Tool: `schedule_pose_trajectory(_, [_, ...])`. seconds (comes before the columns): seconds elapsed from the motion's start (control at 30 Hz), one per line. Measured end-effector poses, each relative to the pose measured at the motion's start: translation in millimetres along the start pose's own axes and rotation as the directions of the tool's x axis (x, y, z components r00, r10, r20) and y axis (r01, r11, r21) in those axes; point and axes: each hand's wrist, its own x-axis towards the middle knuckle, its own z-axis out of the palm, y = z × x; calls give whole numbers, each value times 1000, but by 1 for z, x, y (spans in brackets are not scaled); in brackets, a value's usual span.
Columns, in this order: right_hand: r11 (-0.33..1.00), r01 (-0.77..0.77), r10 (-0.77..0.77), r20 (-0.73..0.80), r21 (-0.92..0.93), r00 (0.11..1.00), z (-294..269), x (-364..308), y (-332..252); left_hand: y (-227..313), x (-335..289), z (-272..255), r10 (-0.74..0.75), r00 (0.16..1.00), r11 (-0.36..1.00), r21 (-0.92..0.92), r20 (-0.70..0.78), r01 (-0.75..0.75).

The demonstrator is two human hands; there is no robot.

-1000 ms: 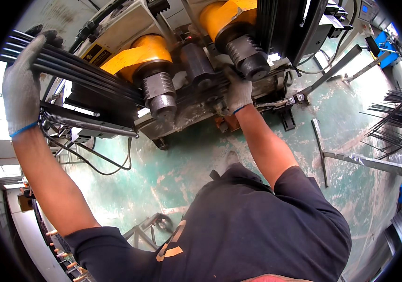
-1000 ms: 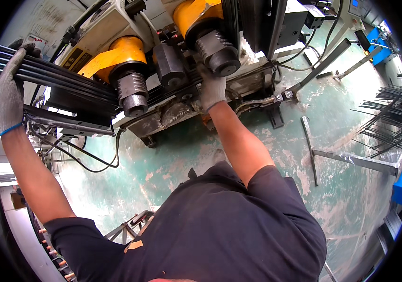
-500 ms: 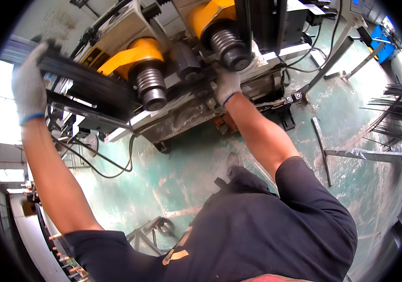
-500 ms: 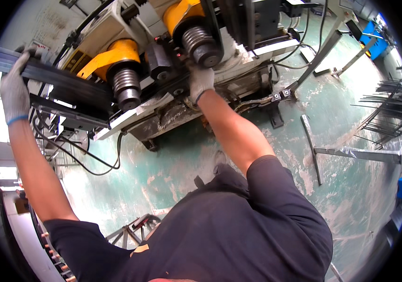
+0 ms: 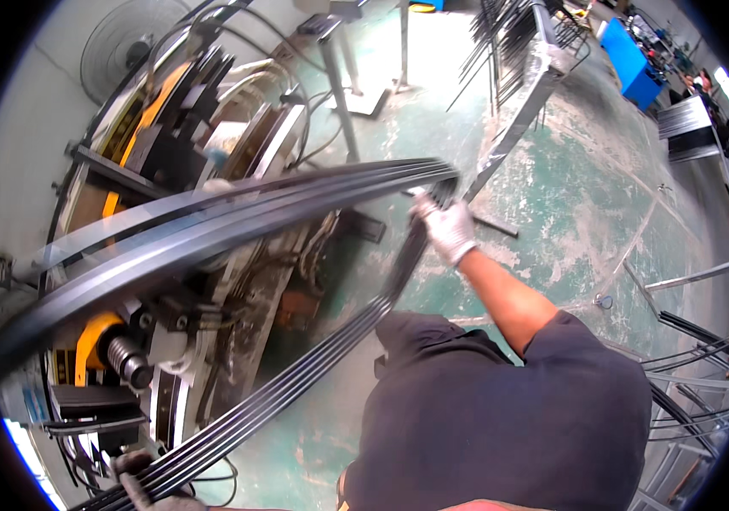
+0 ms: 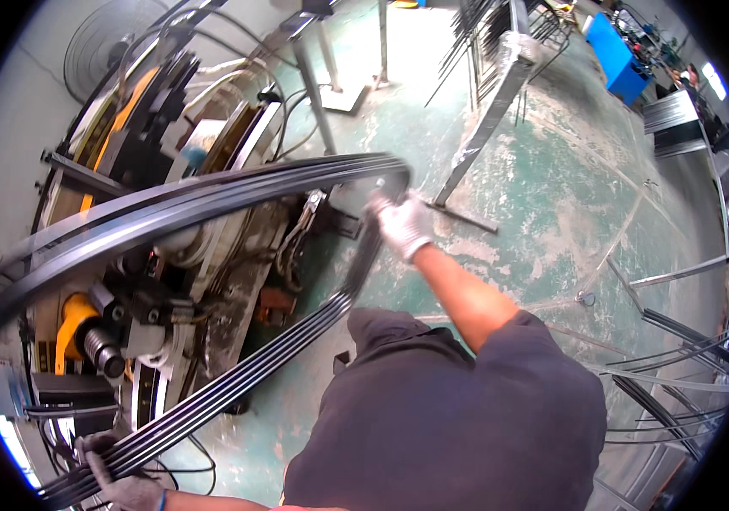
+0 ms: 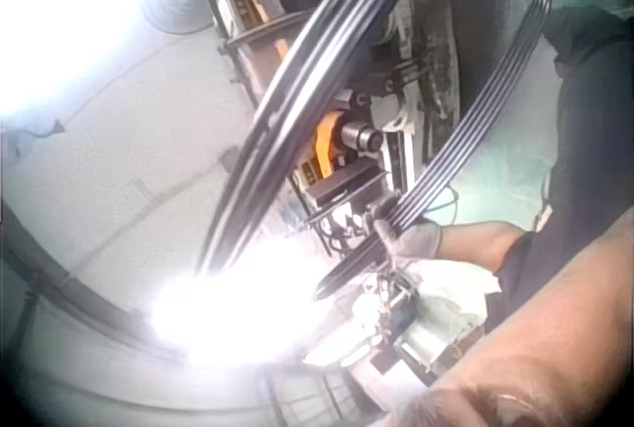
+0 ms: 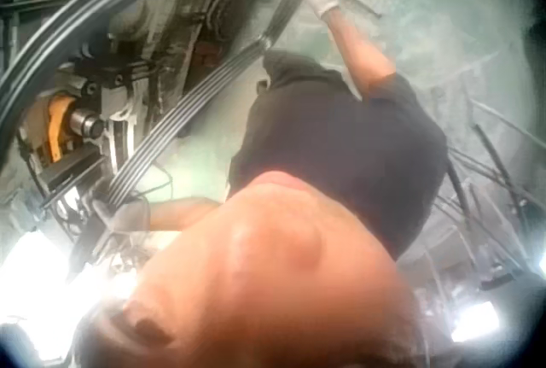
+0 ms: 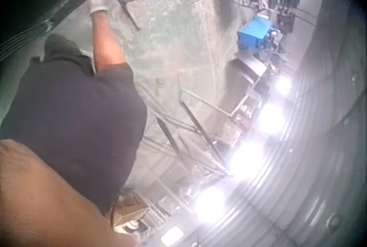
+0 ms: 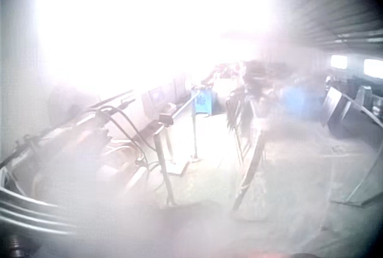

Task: The person repeatedly picks up bundles of long metal rods, feeds them into a bending machine, and removes the bent rods. The bent rods are placed into a nearby metal rack. The process is repeated continuously throughout the clip.

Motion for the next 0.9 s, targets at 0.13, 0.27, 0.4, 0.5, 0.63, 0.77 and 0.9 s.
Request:
schedule_pose_trajectory(0.13, [920,95,-259,-407,-380,876,-172,96,-13,-88,-87,126,-315,936,914,-214,160,344])
schedule_pose_trajectory(0.27, [877,189,-420,-512,-443,749,-304,204,-66,-161,-183,268,-423,646,386,-519,636,763])
schedule_pose_trajectory(0.4, [620,65,-648,-464,-782,604,-419,324,-113,-190,-271,418,-610,202,-324,-474,766,819])
schedule_pose_trajectory(0.5, [615,-122,-502,-506,-779,701,-447,430,-86,-180,-286,482,-727,48,-178,-256,685,950])
schedule_pose_trajectory(0.63, [557,-372,-252,-578,-742,776,-487,571,-30,-153,-258,504,-719,355,297,-198,597,934])
schedule_pose_trajectory(0.77, [451,43,-422,-171,-892,890,-530,657,2,-135,-232,505,-761,490,439,-218,425,872])
schedule_pose_trajectory(0.9, [240,284,-623,78,-928,779,-436,635,42,-127,-263,476,-791,500,470,-173,353,866])
